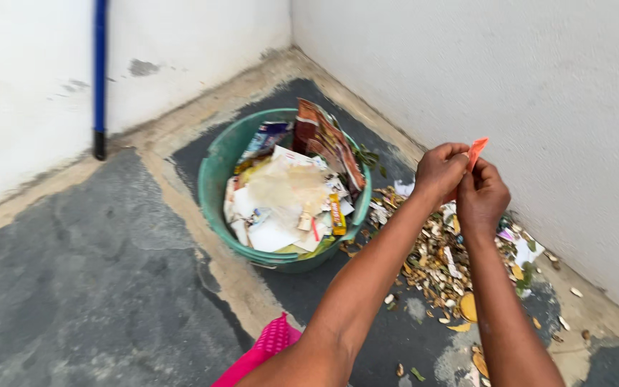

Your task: The person sorts through trash on the floor, picking up scraps of paper and plastic and placing them into a green bucket.

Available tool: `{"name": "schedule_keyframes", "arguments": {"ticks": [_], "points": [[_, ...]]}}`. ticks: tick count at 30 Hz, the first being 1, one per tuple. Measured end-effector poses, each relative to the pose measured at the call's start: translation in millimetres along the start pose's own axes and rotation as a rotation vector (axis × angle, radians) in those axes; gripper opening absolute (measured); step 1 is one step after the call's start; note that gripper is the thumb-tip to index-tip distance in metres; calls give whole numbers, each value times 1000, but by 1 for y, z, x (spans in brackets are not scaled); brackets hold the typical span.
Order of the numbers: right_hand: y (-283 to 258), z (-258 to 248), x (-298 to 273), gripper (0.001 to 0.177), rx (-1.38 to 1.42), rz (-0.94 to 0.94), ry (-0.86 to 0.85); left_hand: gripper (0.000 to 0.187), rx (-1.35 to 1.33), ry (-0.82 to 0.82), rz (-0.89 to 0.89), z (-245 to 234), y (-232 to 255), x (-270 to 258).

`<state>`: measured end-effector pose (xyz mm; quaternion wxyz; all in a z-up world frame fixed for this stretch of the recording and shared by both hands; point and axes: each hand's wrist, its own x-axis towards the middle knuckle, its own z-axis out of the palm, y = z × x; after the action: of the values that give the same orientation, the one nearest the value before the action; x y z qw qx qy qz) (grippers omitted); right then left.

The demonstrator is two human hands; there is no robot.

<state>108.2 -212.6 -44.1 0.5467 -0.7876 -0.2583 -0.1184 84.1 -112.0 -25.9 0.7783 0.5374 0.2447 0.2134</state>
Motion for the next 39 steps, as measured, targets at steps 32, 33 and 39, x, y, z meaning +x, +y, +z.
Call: {"name": "schedule_keyframes", "arguments": {"ticks": [32,33,39], "points": [[-115,148,-76,64,577,201,-834,16,505,132,77,-269,1,42],[-113,152,-77,68,584,206,-851,16,506,135,80,-270,2,41],[-105,167,-79,79,377,17,-844,24,323,150,-127,-271,33,8]]}}
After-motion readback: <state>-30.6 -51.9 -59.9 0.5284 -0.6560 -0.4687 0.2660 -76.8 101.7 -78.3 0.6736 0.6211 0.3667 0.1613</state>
